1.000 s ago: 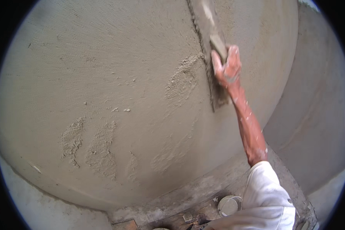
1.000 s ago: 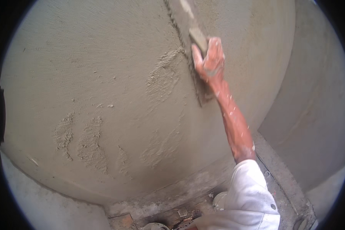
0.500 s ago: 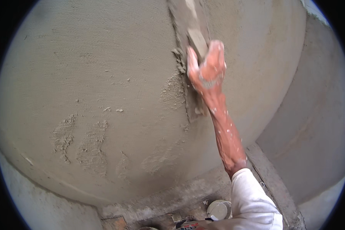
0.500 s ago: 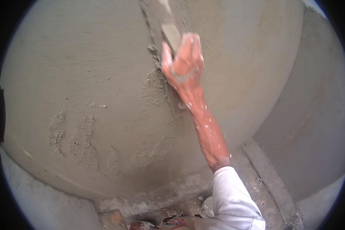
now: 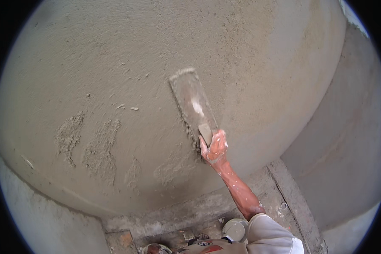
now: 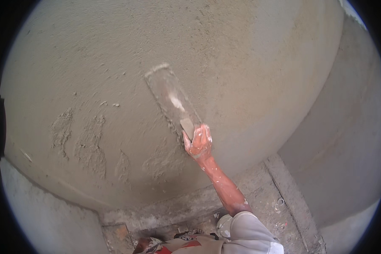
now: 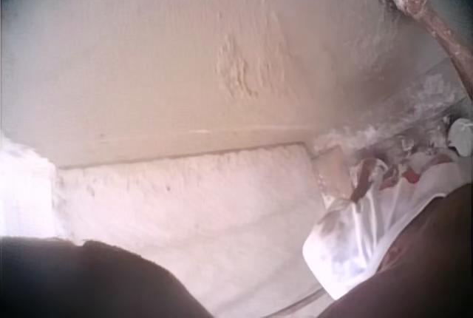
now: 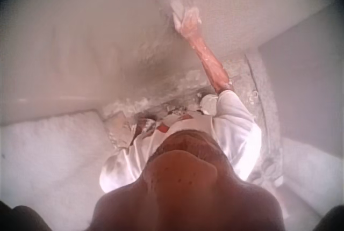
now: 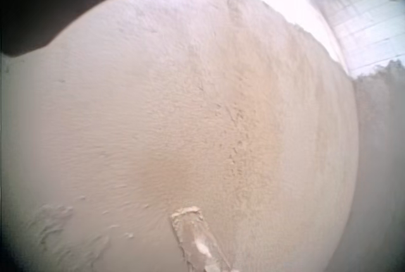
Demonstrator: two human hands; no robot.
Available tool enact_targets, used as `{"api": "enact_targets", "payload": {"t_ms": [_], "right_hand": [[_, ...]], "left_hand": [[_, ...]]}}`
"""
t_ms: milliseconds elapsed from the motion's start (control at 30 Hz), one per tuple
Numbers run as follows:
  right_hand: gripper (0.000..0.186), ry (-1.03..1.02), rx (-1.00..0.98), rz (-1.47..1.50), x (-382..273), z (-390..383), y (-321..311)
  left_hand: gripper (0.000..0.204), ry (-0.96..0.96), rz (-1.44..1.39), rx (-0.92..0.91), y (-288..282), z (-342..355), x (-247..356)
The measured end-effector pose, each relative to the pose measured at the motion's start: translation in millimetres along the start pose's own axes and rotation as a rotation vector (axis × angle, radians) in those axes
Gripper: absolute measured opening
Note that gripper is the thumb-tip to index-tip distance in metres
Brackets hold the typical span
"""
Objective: The person applies plaster to a wall using a trowel and a hawk, smoothing the surface with a float.
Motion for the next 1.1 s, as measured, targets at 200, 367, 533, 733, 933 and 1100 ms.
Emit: {"api": "enact_targets", "payload": {"t_ms": [200,367,533,733,933,1100], "right_hand": [[0.049,0.151,0.056,0.097,-13,91,-16],[0.048,0.051,0.353,-0.027,-44,339,-71],[0.035,-0.108,0.304,0.116,-206,384,-44],[0.047,-0.355,-0.013,0.159,-411,244,53],[0.041,-0.348,-0.156,0.208,-419,119,56],[0.043,-0.199,-0.038,0.17,-432,184,8]], "left_hand": [[0.046,-0.047,-0.028,0.033,-17,-26,-30],[0.049,-0.077,-0.057,0.048,-31,-41,-82],[0.052,-0.039,-0.063,0.03,-41,-28,-128],[0.058,0.114,-0.194,0.064,-115,26,-92],[0.054,0.154,-0.567,0.128,-183,-19,-191],[0.023,-0.199,-0.394,0.304,-161,-137,-415]]}}
Point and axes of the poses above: each hand's wrist, its own z-axis towards the middle knuckle, its own y-axis out of the palm, x = y × z, the point moved 8 cm from there along z, towards the middle knuckle, and after that the axes turned 1 degree about x, right-handed, at the moved point
